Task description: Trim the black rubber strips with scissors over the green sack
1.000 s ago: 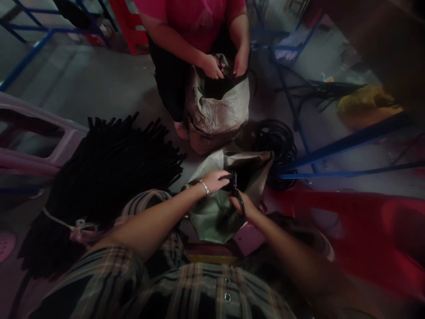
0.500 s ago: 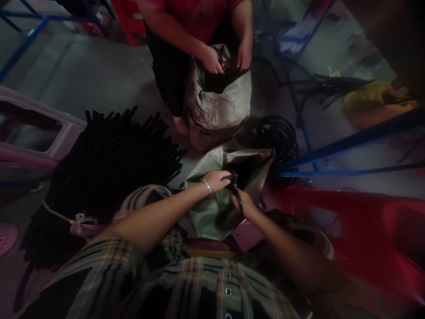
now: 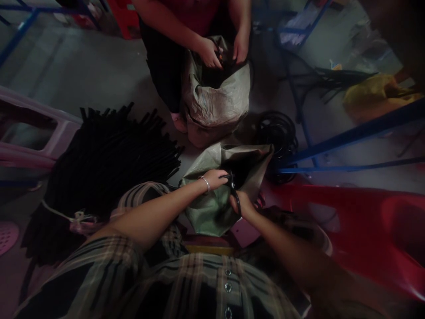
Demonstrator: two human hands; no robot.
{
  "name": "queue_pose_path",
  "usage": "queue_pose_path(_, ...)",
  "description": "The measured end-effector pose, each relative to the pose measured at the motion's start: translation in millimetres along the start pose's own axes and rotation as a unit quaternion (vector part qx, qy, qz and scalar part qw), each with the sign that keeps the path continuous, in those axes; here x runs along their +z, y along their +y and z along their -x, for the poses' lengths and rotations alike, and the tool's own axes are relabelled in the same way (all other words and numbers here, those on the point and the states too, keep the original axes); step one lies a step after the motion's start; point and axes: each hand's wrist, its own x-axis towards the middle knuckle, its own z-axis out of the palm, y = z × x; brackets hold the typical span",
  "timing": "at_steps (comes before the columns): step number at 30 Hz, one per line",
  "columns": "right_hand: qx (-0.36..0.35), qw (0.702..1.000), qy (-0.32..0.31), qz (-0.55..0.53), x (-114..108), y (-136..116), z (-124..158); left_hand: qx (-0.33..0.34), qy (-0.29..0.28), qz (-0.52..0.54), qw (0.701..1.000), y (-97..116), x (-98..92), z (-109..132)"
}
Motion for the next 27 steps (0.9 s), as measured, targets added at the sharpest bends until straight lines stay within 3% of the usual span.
queue_pose_path(7,0.055,0.994,-0.033,-0.093,13,17,-3,-0.022,-0.006,-0.019,1.000,-7,1.1,-4)
queue_pose_path(13,0.079,0.992,-0.019,-0.096,6,4,-1,-0.026,0.003,0.023,0.999,-9,1.8,-7)
queue_pose_path(17,0.051,0.997,0.018,-0.051,1,1,-3,-0.049,0.024,0.115,0.992,-3,-1.6,-8)
queue_pose_path(21,0.023,0.999,0.030,-0.012,4,5,-7,-0.083,0.007,0.219,0.972,8,-8.0,-6)
queue_pose_path(27,-0.006,0.999,0.013,0.039,6,7,-8,-0.085,0.007,0.227,0.970,12,-9.1,-3)
